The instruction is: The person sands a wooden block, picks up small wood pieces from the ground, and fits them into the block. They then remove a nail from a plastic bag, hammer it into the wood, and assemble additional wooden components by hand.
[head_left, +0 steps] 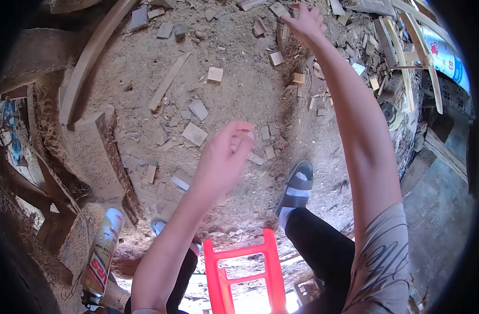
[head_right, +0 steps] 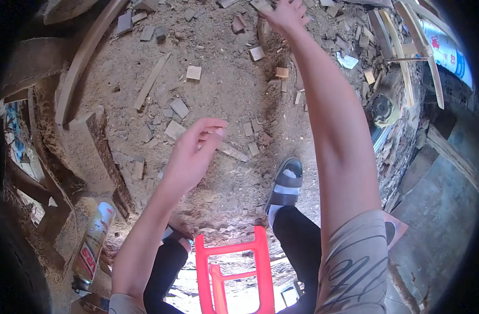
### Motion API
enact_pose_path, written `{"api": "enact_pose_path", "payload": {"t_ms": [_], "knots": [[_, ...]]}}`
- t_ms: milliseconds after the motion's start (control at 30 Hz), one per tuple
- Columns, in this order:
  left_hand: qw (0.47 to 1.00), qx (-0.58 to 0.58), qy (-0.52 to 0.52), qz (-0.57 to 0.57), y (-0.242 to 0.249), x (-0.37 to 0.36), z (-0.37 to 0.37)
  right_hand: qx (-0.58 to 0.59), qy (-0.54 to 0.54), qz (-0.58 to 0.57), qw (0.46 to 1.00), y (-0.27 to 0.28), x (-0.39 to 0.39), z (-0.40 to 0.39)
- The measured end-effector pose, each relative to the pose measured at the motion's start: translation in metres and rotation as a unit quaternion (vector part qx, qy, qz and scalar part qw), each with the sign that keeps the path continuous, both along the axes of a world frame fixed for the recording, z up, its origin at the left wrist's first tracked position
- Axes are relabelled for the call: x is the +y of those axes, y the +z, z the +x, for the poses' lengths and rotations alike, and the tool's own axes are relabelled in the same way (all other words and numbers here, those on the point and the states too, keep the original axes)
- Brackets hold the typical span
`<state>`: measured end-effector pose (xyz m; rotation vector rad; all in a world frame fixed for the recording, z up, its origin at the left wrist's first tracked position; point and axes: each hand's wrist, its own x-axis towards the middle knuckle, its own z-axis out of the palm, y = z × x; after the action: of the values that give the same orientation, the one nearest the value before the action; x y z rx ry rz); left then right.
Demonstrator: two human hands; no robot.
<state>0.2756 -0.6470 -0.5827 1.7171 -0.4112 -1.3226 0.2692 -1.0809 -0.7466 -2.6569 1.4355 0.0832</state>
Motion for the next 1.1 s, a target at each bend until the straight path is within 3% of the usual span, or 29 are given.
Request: {"api": "enact_pose_path", "payload": {"t_ms": [200,300,367,467,500,600,700,800,1000,1100], "knots": [[0.999,0.027,0.033,0.012,-0.013,0.019,0.009,-0.021,0.070,-0.033,0.997,0.017,0.025,-0.008],[0.998,0.018,0.062,0.001,-0.017,0.022,0.019,-0.157,0.203,0.092,0.962,0.050,0.042,-0.024],[0.995,-0.005,0.095,-0.004,-0.018,0.017,0.025,-0.167,0.195,0.233,0.938,0.097,0.093,-0.036],[0.982,0.042,0.186,-0.008,-0.012,-0.006,0.018,-0.160,0.116,0.415,0.888,0.183,0.172,-0.070],[0.982,0.068,0.174,-0.021,-0.017,-0.011,0.011,-0.176,0.106,0.459,0.864,0.200,0.191,-0.084],[0.976,0.178,0.094,-0.083,-0.011,-0.017,-0.008,-0.169,0.141,0.522,0.824,0.223,0.225,-0.121],[0.981,0.145,0.089,-0.088,-0.009,-0.014,-0.021,-0.263,-0.028,0.610,0.747,0.230,0.260,-0.136],[0.975,0.156,0.110,-0.109,0.002,-0.010,-0.032,-0.182,-0.075,0.704,0.682,0.230,0.255,-0.146],[0.931,0.276,0.206,-0.125,0.021,-0.002,-0.047,-0.245,-0.023,0.733,0.635,0.240,0.260,-0.159],[0.929,0.280,0.191,-0.151,0.021,0.006,-0.052,-0.251,-0.017,0.710,0.657,0.244,0.263,-0.167]]}}
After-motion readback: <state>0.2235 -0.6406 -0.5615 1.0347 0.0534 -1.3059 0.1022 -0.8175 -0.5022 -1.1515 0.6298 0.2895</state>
